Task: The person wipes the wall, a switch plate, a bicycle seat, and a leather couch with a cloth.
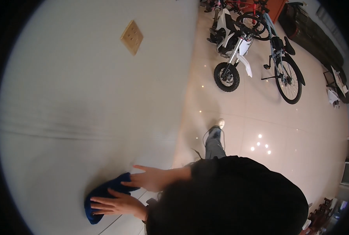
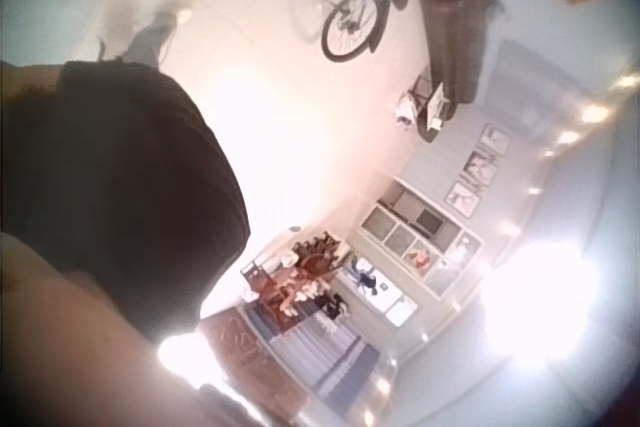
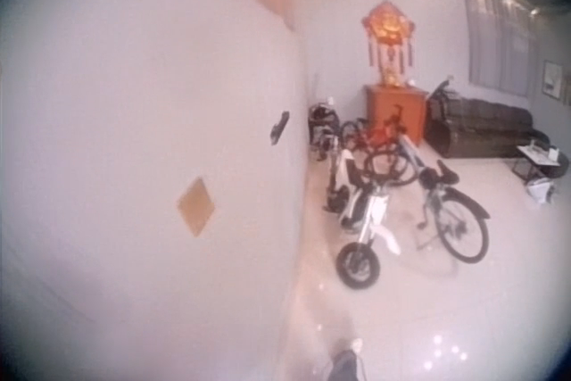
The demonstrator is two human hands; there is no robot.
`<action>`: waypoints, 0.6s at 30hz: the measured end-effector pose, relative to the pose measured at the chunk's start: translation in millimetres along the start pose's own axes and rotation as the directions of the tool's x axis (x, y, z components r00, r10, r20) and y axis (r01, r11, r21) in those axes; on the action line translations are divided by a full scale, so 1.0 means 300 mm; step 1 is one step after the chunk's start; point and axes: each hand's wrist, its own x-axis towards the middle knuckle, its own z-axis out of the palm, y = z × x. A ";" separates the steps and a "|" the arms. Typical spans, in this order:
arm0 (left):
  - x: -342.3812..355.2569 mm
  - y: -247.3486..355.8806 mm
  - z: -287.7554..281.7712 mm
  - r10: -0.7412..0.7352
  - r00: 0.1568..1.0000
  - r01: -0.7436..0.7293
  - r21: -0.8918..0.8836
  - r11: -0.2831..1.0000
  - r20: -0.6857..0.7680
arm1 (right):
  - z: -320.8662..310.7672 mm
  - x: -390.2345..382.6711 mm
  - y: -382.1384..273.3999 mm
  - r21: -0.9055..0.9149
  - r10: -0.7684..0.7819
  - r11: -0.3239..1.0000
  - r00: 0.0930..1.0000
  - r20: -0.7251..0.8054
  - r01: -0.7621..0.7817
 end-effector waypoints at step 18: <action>-0.080 1.386 0.128 0.250 0.934 0.145 -0.908 0.393 0.257 | -0.944 -0.529 0.768 -0.058 0.378 0.884 0.783 -0.493 -0.464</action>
